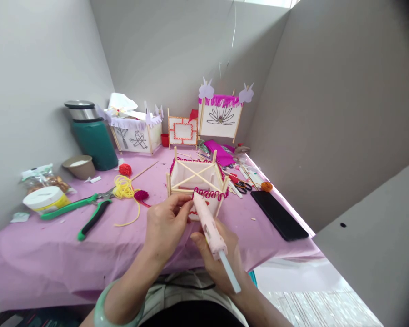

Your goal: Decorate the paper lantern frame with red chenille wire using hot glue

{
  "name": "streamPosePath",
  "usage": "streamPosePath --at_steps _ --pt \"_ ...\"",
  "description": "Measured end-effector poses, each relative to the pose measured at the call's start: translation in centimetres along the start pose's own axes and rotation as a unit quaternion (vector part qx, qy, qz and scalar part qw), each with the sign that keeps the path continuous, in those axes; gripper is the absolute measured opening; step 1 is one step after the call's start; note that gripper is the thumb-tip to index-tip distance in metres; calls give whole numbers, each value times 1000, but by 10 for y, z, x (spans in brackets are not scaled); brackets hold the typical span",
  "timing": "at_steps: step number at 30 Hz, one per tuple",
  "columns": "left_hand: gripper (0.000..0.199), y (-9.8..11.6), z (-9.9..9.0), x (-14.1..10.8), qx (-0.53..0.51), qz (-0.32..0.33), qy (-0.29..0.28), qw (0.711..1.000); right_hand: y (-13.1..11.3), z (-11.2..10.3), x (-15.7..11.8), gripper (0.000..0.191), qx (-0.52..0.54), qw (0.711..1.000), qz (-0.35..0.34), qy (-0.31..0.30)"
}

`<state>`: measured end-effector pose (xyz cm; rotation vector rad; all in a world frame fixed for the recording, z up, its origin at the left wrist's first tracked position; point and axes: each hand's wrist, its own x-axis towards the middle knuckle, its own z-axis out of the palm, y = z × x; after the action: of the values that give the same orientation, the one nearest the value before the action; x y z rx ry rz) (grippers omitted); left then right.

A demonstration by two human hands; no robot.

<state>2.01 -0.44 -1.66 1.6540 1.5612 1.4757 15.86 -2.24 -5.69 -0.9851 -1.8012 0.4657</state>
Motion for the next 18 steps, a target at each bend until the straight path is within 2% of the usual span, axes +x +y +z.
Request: streamPosePath --at_steps 4,11,15,18 --pt "18 -3 -2 -1 31 0 -8 999 -2 -2 -2 23 4 1000 3 7" --pt "20 -26 -13 -7 14 -48 -89 995 -1 -4 -8 25 0 1000 4 -17" --pt "20 -41 -19 -13 0 -68 -128 989 -1 -1 -8 26 -8 1000 -21 -12" --pt "21 -39 -23 -14 -6 -65 -126 990 -3 0 -6 25 -14 999 -36 7"
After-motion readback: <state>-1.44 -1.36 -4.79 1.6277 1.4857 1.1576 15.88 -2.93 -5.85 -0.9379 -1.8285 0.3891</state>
